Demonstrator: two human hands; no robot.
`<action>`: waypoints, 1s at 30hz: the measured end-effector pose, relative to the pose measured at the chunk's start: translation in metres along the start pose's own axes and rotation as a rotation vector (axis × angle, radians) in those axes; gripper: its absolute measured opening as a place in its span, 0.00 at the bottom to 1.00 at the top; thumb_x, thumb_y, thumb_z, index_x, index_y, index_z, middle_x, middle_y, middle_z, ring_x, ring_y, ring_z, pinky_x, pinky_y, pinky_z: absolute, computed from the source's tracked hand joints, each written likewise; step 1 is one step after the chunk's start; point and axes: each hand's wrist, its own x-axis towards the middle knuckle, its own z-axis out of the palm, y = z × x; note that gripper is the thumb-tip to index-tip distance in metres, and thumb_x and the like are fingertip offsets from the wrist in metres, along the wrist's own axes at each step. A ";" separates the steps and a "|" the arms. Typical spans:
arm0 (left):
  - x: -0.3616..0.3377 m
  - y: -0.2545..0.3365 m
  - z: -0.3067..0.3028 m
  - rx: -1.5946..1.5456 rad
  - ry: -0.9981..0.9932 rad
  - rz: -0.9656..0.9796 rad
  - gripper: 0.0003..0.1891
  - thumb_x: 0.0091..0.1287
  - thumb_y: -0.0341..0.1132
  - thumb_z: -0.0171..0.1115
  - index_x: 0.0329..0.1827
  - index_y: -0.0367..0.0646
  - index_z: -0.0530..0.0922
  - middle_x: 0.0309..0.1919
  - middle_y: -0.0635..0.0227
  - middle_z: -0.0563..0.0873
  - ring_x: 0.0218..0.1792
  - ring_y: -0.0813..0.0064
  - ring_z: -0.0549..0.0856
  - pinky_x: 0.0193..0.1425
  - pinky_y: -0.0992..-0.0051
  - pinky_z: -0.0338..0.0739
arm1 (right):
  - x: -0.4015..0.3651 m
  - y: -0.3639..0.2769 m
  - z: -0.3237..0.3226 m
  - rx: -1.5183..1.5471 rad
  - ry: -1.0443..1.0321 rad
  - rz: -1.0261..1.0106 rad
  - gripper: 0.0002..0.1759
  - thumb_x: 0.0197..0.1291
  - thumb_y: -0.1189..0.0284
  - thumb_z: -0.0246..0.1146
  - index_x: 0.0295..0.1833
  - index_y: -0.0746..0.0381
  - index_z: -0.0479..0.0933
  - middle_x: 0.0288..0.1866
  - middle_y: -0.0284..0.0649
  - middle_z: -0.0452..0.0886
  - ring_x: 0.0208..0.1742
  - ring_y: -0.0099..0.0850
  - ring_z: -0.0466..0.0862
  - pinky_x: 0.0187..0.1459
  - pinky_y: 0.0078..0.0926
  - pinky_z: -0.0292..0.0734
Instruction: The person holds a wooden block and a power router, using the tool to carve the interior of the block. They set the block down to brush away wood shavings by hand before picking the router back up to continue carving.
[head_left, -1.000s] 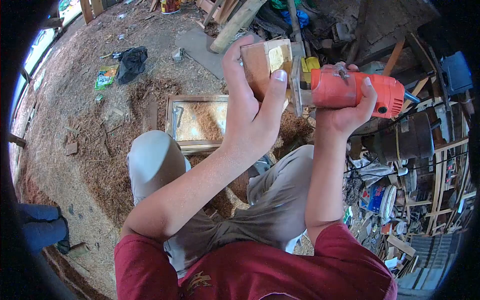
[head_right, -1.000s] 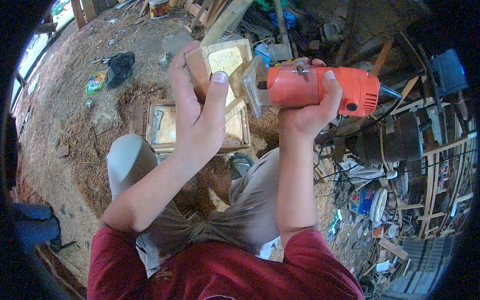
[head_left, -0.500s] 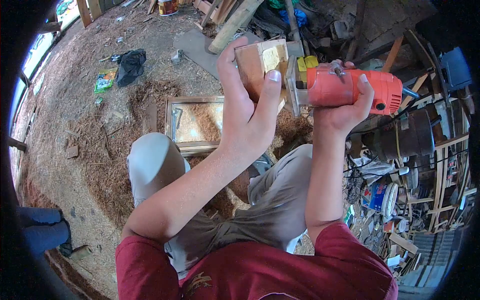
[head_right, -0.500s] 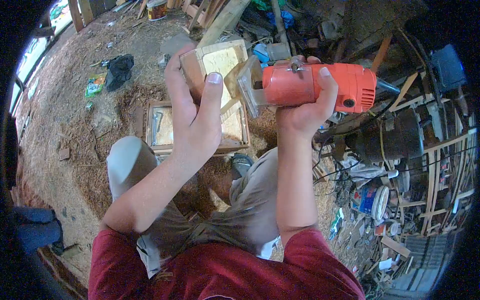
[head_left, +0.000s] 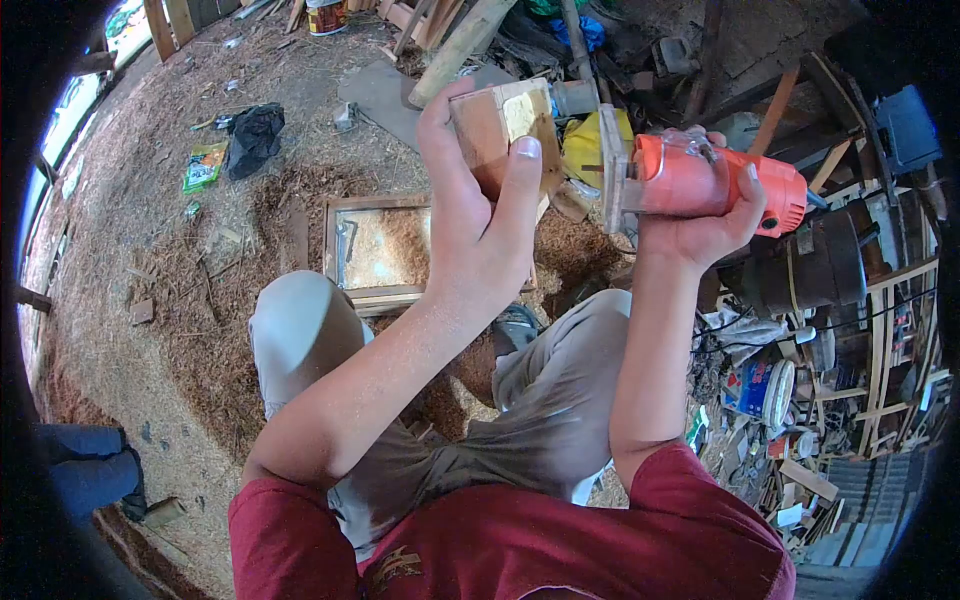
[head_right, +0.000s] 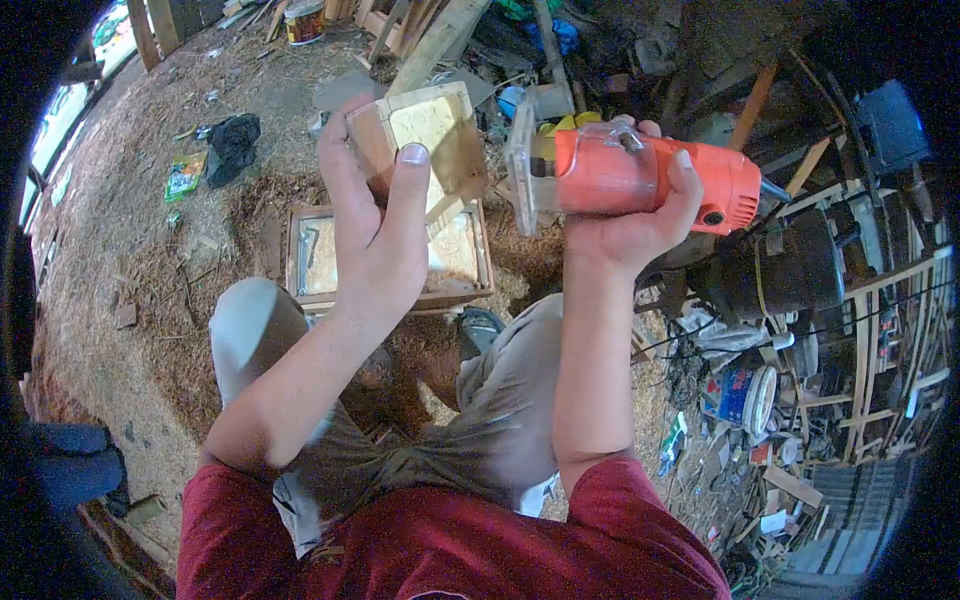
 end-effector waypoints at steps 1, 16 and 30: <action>0.001 -0.002 0.000 0.015 0.003 0.017 0.30 0.76 0.32 0.54 0.75 0.44 0.50 0.59 0.56 0.70 0.55 0.70 0.76 0.59 0.71 0.75 | 0.000 0.001 0.000 0.001 -0.015 0.016 0.28 0.54 0.55 0.65 0.50 0.66 0.73 0.46 0.45 0.78 0.49 0.41 0.80 0.58 0.43 0.76; -0.002 0.005 0.000 -0.028 0.027 0.022 0.28 0.77 0.34 0.55 0.75 0.41 0.55 0.64 0.59 0.65 0.62 0.72 0.72 0.66 0.70 0.70 | -0.006 0.016 0.006 0.005 -0.093 0.133 0.26 0.53 0.58 0.65 0.49 0.66 0.71 0.46 0.47 0.76 0.50 0.44 0.78 0.60 0.44 0.74; 0.003 0.002 -0.004 -0.042 0.043 0.030 0.26 0.76 0.33 0.54 0.73 0.42 0.56 0.59 0.60 0.68 0.58 0.73 0.73 0.64 0.71 0.70 | -0.012 0.021 0.012 -0.096 -0.103 0.104 0.26 0.54 0.58 0.65 0.51 0.66 0.71 0.48 0.45 0.76 0.51 0.43 0.78 0.59 0.44 0.75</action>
